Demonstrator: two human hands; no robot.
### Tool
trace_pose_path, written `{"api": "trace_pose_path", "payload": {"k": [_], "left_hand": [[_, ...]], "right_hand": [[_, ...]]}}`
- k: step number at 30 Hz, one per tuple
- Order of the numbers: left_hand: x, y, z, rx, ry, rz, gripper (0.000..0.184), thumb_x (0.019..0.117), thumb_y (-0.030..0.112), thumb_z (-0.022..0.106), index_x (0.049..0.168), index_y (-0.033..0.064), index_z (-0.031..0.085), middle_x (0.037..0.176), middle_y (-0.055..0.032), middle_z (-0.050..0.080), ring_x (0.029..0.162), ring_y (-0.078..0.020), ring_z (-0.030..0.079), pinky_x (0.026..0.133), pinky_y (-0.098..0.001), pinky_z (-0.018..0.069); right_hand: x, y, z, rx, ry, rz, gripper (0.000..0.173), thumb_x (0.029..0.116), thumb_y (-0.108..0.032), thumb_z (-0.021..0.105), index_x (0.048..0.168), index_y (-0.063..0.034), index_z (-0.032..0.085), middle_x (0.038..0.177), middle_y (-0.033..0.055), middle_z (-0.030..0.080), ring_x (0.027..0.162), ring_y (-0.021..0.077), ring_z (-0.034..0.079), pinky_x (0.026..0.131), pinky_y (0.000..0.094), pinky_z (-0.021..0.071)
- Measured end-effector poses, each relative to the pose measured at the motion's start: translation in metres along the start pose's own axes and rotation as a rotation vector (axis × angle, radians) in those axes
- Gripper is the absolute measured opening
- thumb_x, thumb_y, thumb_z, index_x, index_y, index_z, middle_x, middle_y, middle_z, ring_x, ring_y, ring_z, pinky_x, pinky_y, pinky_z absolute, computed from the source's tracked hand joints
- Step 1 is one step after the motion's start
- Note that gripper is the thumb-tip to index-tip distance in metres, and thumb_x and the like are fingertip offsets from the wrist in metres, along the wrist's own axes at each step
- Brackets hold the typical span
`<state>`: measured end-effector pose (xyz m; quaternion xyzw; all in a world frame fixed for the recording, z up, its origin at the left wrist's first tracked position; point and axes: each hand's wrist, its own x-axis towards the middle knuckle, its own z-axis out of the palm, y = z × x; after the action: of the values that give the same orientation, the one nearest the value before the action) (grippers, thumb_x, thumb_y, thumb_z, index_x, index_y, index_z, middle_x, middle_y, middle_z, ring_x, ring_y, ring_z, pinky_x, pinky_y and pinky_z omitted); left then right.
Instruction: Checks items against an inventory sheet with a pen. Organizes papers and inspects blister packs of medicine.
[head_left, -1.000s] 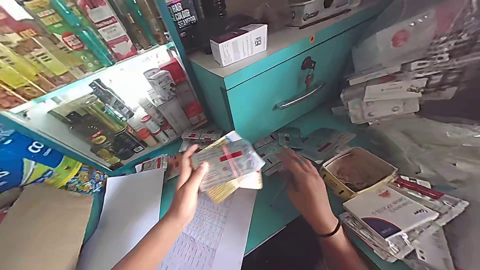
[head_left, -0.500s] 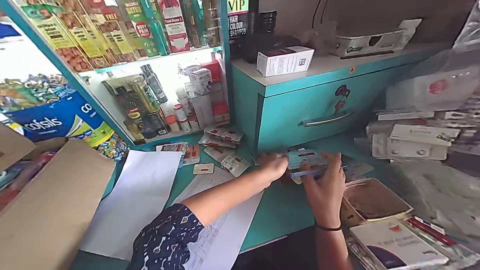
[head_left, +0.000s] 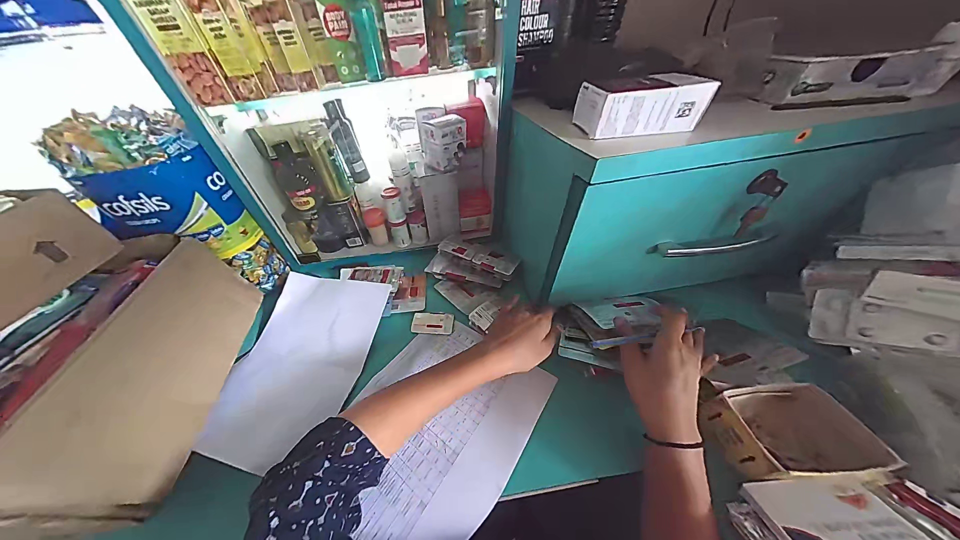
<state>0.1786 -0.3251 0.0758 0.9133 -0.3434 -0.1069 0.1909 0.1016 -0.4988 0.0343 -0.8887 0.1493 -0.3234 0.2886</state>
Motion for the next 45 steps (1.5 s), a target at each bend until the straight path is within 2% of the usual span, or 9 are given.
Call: {"api": "trace_pose_path", "payload": {"k": [8,13,18,21,25,28,30,35,45], "left_hand": [[-0.076,-0.005,-0.029,-0.028,0.143,-0.028,0.056,0.1107,0.031,0.040,0.158,0.0020,0.031,0.150,-0.0182,0.051,0.145,-0.0321,0.041,0.122,-0.0473,0.0272],[-0.168,-0.051,-0.042,0.132,0.167,-0.162,0.039,0.1074,0.021,0.048,0.142,0.0053,0.056,0.139,-0.0152,0.061,0.144,-0.0355,0.041,0.121,-0.0506,0.0264],[-0.231,-0.099,-0.027,0.097,0.201,-0.174,0.033,0.1013,0.023,0.059,0.129,0.0092,0.069,0.149,-0.0138,0.055,0.151,-0.0397,0.030,0.126,-0.0548,0.0115],[-0.271,-0.100,-0.014,0.029,0.386,-0.131,0.030,0.1006,0.017,0.055,0.124,0.0094,0.071,0.132,-0.0080,0.068,0.139,-0.0309,0.050,0.122,-0.0488,0.0281],[-0.322,-0.090,0.011,-0.104,0.531,-0.164,0.027,0.1006,0.021,0.057,0.121,0.0105,0.071,0.103,-0.0019,0.071,0.098,-0.0129,0.065,0.086,-0.0296,0.0531],[-0.343,-0.098,0.034,-0.141,0.605,-0.236,0.035,0.0993,0.028,0.059,0.128,0.0109,0.068,0.117,-0.0038,0.070,0.109,-0.0153,0.064,0.093,-0.0352,0.0507],[-0.351,-0.112,0.046,-0.172,0.661,-0.254,0.037,0.0979,0.033,0.060,0.126,0.0106,0.070,0.125,-0.0044,0.070,0.118,-0.0165,0.062,0.102,-0.0391,0.0475],[-0.361,-0.133,0.057,-0.319,0.757,-0.183,0.034,0.0946,0.027,0.066,0.122,0.0068,0.071,0.124,-0.0057,0.069,0.124,-0.0146,0.060,0.110,-0.0320,0.0454],[-0.368,-0.138,0.060,-0.359,0.728,-0.013,0.023,0.0946,0.027,0.068,0.109,0.0104,0.075,0.118,-0.0011,0.074,0.129,-0.0147,0.059,0.119,-0.0396,0.0392]], "right_hand": [[-0.012,0.002,-0.011,0.064,0.061,-0.127,0.056,0.1018,-0.032,0.055,0.140,0.0094,0.054,0.143,0.0311,0.055,0.143,0.0606,0.032,0.110,0.0842,0.0074],[-0.039,-0.023,-0.015,0.561,-0.281,-0.563,0.050,0.1076,-0.033,0.051,0.122,0.0144,0.055,0.128,0.0222,0.065,0.128,0.0118,0.059,0.108,0.0271,0.0478],[-0.083,-0.065,0.017,0.446,-0.834,-1.047,0.062,0.0962,-0.069,0.050,0.137,-0.0234,0.060,0.144,0.0026,0.062,0.145,0.0225,0.045,0.120,0.0482,0.0286],[-0.105,-0.075,0.035,0.335,-0.848,-1.151,0.060,0.0953,-0.069,0.051,0.136,-0.0263,0.063,0.144,0.0041,0.063,0.142,0.0280,0.049,0.116,0.0534,0.0321],[-0.124,-0.094,0.045,0.258,-0.850,-1.040,0.068,0.0933,-0.070,0.053,0.132,-0.0155,0.065,0.141,0.0126,0.064,0.138,0.0366,0.052,0.113,0.0605,0.0309],[-0.133,-0.113,0.048,0.357,-0.889,-0.856,0.073,0.0932,-0.063,0.057,0.134,-0.0034,0.062,0.140,0.0183,0.063,0.139,0.0393,0.051,0.113,0.0623,0.0315],[-0.127,-0.118,0.049,0.570,-0.959,-0.643,0.071,0.1008,-0.059,0.052,0.142,-0.0005,0.054,0.144,0.0105,0.060,0.139,0.0185,0.051,0.118,0.0396,0.0376],[-0.110,-0.129,0.045,0.910,-0.865,-0.313,0.053,0.1051,-0.061,0.030,0.118,-0.0282,0.068,0.090,-0.0159,0.075,0.078,-0.0014,0.070,0.070,0.0149,0.0562],[-0.127,-0.137,0.053,0.726,-0.946,-0.174,0.018,0.0875,-0.003,0.061,0.096,-0.0176,0.066,0.082,-0.0161,0.071,0.066,-0.0028,0.066,0.059,0.0143,0.0570]]}}
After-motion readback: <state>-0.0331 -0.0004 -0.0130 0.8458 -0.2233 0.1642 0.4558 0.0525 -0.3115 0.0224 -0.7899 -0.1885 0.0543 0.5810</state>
